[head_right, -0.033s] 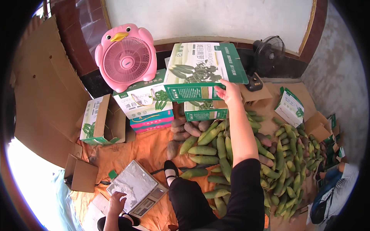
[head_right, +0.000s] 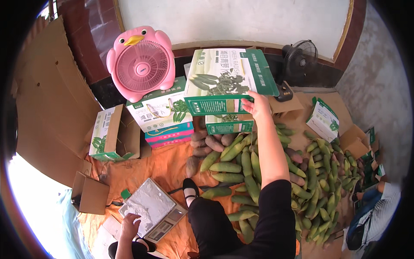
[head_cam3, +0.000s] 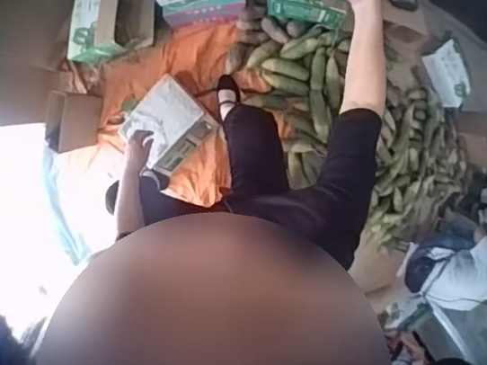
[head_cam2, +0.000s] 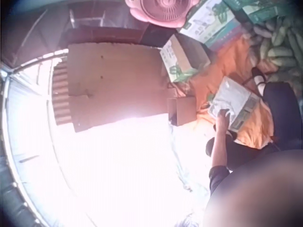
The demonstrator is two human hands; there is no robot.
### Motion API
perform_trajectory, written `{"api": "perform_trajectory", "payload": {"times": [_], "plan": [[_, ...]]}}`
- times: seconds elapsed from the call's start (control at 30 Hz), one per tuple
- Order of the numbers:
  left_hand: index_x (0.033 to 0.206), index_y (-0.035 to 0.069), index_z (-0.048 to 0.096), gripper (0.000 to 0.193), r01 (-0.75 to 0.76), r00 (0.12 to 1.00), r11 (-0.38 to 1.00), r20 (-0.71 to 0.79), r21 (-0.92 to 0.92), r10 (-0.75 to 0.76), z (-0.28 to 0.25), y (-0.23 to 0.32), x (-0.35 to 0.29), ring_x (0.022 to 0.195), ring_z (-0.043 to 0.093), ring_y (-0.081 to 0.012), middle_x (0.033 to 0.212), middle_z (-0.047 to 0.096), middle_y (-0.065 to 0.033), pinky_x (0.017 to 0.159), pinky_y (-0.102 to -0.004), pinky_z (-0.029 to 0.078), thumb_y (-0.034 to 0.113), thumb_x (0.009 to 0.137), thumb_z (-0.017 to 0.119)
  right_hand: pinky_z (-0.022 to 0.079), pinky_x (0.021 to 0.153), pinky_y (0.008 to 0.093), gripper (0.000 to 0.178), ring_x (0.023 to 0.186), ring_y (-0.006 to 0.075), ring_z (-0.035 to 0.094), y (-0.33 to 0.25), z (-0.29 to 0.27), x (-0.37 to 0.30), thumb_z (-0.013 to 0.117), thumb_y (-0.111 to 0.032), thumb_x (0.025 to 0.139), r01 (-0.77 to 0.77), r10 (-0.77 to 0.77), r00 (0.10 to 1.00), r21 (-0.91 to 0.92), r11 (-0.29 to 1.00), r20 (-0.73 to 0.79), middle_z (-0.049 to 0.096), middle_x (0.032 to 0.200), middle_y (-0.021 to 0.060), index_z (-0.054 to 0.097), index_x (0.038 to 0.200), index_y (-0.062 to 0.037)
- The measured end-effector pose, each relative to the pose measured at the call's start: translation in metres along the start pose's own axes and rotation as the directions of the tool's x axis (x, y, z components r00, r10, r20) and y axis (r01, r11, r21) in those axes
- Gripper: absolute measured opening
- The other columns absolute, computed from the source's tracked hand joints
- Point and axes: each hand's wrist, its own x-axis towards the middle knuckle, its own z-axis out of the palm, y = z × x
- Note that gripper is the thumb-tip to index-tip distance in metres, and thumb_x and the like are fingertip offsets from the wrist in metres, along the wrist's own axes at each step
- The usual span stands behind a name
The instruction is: The recorder is packing vegetables into cardboard boxes, weighing them on a scale, and organizing them on the floor.
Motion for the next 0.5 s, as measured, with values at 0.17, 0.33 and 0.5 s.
{"api": "perform_trajectory", "payload": {"times": [0.17, 0.33, 0.5], "plan": [[0.093, 0.006, 0.067, 0.018, -0.088, 0.994, 0.996, -0.073, -0.027, 0.086, -0.006, 0.008, -0.013, 0.089, 0.060, -0.0352, 0.090, 0.062, -0.0151, 0.078, -0.0425, 0.049, 0.005, 0.075, 0.067, 0.049, 0.050, 0.0261, 0.027, 0.055, 0.0071, 0.052, 0.002, -0.049, -0.079, 0.077, -0.021, 0.076, -0.017, 0.021, 0.998, -0.060, 0.998, 0.067, 0.058, 0.081, -0.0035, 0.061, 0.097, -0.0128], [0.093, 0.005, 0.067, 0.017, -0.096, 0.985, 0.993, -0.149, -0.062, 0.086, -0.015, 0.004, -0.027, 0.088, 0.061, -0.0352, 0.089, 0.062, -0.0145, 0.077, -0.0422, 0.049, 0.003, 0.076, 0.066, 0.050, 0.050, 0.0256, 0.027, 0.055, 0.0097, 0.058, 0.009, -0.047, -0.158, 0.077, -0.022, 0.077, 0.085, -0.067, 0.990, -0.156, 0.984, 0.122, 0.063, 0.080, -0.0002, 0.064, 0.097, -0.0092], [0.093, 0.004, 0.066, 0.017, -0.146, 0.949, 0.988, -0.287, -0.049, 0.126, -0.028, -0.002, -0.038, 0.087, 0.061, -0.0344, 0.089, 0.063, -0.0146, 0.076, -0.0403, 0.049, 0.001, 0.077, 0.063, 0.053, 0.053, 0.0249, 0.021, 0.061, 0.0126, 0.063, 0.020, -0.026, -0.219, 0.071, -0.016, 0.082, 0.318, -0.175, 0.904, -0.340, 0.885, 0.391, 0.067, 0.083, 0.0056, 0.065, 0.097, -0.0019]]}}
